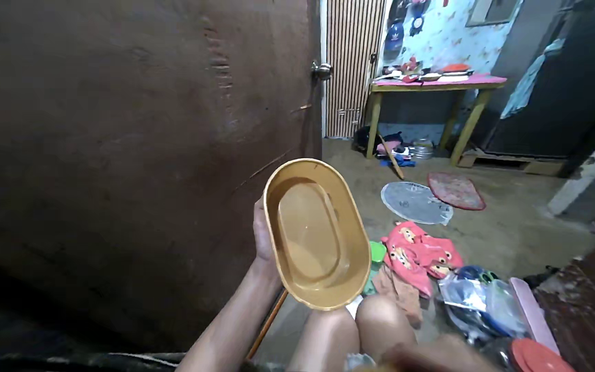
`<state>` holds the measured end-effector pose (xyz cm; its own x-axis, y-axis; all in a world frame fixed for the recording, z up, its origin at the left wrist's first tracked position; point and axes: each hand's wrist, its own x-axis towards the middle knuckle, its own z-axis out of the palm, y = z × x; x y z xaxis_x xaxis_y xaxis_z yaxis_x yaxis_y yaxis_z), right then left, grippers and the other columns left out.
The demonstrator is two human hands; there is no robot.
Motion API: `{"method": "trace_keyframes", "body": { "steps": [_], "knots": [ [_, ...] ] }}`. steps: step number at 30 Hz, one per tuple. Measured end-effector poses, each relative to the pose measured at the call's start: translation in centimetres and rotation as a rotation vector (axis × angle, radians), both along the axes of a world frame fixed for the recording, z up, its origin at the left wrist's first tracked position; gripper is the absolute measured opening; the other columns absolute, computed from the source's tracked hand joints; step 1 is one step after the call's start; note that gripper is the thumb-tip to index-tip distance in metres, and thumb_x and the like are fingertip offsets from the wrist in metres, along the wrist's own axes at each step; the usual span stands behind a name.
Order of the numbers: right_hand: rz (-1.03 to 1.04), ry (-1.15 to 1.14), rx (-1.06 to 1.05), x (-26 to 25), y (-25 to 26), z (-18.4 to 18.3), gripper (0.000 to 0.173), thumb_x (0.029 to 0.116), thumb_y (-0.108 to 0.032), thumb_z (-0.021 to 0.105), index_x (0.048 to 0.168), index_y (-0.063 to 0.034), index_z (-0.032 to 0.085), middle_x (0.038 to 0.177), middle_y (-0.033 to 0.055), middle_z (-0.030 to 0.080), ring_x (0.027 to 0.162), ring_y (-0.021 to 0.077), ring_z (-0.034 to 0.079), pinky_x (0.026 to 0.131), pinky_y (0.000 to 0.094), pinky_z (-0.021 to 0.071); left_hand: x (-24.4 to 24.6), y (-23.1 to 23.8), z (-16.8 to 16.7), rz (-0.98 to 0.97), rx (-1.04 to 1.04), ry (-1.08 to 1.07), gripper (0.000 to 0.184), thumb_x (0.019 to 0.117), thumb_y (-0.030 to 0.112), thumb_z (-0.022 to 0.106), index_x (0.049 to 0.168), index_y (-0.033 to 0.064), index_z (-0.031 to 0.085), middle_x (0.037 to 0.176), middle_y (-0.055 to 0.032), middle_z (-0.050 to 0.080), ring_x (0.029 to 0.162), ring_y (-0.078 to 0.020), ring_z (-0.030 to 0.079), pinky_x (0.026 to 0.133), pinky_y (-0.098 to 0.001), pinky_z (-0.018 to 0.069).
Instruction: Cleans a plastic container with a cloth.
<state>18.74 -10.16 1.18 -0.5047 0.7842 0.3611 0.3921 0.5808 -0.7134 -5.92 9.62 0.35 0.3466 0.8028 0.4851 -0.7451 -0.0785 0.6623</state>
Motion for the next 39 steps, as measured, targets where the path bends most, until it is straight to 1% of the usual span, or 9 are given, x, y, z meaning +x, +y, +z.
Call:
{"method": "trace_keyframes", "body": {
  "steps": [1, 3, 7, 11, 14, 17, 20, 25, 39],
  "knots": [
    [-0.089, 0.157, 0.029, 1.4, -1.9, 0.9, 0.027, 0.0947, -0.018, 0.059, 0.113, -0.0022, 0.071, 0.091, 0.0049, 0.072, 0.078, 0.0093, 0.067, 0.068, 0.0318, 0.0578, -0.6, -1.6, 0.2, -0.018, 0.023, -0.031, 0.047, 0.1064, 0.057, 0.033, 0.119, 0.0282, 0.068, 0.098, 0.0070, 0.073, 0.086, -0.0020, 0.069, 0.071, -0.0248, 0.0589],
    [-0.320, 0.437, 0.091, 3.3, -5.9, 1.7, 0.026, 0.0992, -0.015, 0.058, 0.122, -0.0148, 0.070, 0.101, -0.0114, 0.073, 0.088, -0.0023, 0.066, 0.077, 0.0195, 0.0570, -1.7, -6.1, 1.7, 0.003, -0.089, -0.071, 0.043, 0.1075, 0.050, 0.036, 0.111, 0.0253, 0.071, 0.093, 0.0058, 0.074, 0.083, -0.0017, 0.071, 0.068, -0.0230, 0.0602],
    [-0.744, 0.654, 0.227, 1.9, -11.8, 0.6, 0.029, 0.0970, 0.003, 0.049, 0.116, -0.0133, 0.063, 0.098, -0.0154, 0.073, 0.082, -0.0023, 0.068, 0.072, 0.0180, 0.0573, -2.3, -13.1, 3.5, 0.045, -0.276, -0.076, 0.045, 0.1064, 0.045, 0.037, 0.101, 0.0206, 0.075, 0.091, -0.0011, 0.076, 0.085, -0.0081, 0.074, 0.071, -0.0297, 0.0634],
    [-0.965, 0.392, 0.197, -3.2, -14.3, -1.9, 0.028, 0.0968, -0.005, 0.060, 0.120, 0.0102, 0.062, 0.105, 0.0090, 0.070, 0.089, 0.0063, 0.069, 0.077, 0.0250, 0.0600, -2.2, -18.1, 1.6, 0.067, -0.160, 0.061, 0.047, 0.0931, 0.058, 0.059, 0.114, 0.0182, 0.074, 0.102, -0.0049, 0.076, 0.094, -0.0133, 0.074, 0.083, -0.0345, 0.0625],
    [-0.993, 0.351, 0.138, -7.5, -14.7, -2.6, 0.032, 0.0962, -0.012, 0.064, 0.121, 0.0083, 0.064, 0.108, 0.0152, 0.072, 0.087, 0.0118, 0.073, 0.070, 0.0285, 0.0630, -2.2, -21.3, -0.1, 0.117, -0.125, 0.253, 0.073, 0.0941, 0.063, 0.056, 0.147, 0.0123, 0.053, 0.123, -0.0075, 0.070, 0.112, -0.0156, 0.069, 0.096, -0.0354, 0.0580],
    [-0.907, 0.414, 0.182, -10.6, -15.1, -2.9, 0.034, 0.0961, -0.015, 0.067, 0.121, 0.0078, 0.065, 0.112, 0.0157, 0.071, 0.092, 0.0122, 0.071, 0.072, 0.0272, 0.0621, -1.9, -23.4, -0.9, 0.103, -0.160, 0.338, 0.081, 0.0944, 0.065, 0.054, 0.153, 0.0103, 0.043, 0.129, -0.0086, 0.067, 0.114, -0.0162, 0.067, 0.097, -0.0355, 0.0571],
    [-0.883, 0.499, 0.201, -12.2, -14.7, -3.0, 0.037, 0.0959, -0.021, 0.069, 0.121, 0.0062, 0.068, 0.123, 0.0216, 0.069, 0.106, 0.0215, 0.071, 0.079, 0.0317, 0.0630, -1.6, -24.0, -1.6, 0.136, -0.137, 0.400, 0.089, 0.0912, 0.069, 0.056, 0.158, 0.0145, 0.035, 0.142, -0.0108, 0.058, 0.123, -0.0188, 0.062, 0.103, -0.0375, 0.0528],
    [-0.744, 0.530, 0.358, -10.7, -11.2, -4.3, 0.037, 0.1020, -0.030, 0.064, 0.129, -0.0053, 0.065, 0.132, 0.0136, 0.067, 0.121, 0.0216, 0.064, 0.101, 0.0412, 0.0538, 0.3, -22.4, -2.0, 0.193, -0.048, 0.379, 0.095, 0.0926, 0.067, 0.057, 0.162, 0.0136, 0.021, 0.149, -0.0120, 0.050, 0.126, -0.0172, 0.059, 0.104, -0.0351, 0.0515],
    [-0.521, 0.574, 0.528, 0.4, 10.9, -4.4, 0.042, 0.1029, -0.036, 0.060, 0.137, -0.0109, 0.060, 0.142, 0.0148, 0.057, 0.133, 0.0261, 0.054, 0.107, 0.0443, 0.0489, 12.9, -1.2, -1.0, 0.282, 0.193, 0.263, 0.094, 0.0934, 0.068, 0.055, 0.162, 0.0146, 0.019, 0.150, -0.0081, 0.048, 0.124, -0.0130, 0.059, 0.103, -0.0329, 0.0517]
  ]
}}
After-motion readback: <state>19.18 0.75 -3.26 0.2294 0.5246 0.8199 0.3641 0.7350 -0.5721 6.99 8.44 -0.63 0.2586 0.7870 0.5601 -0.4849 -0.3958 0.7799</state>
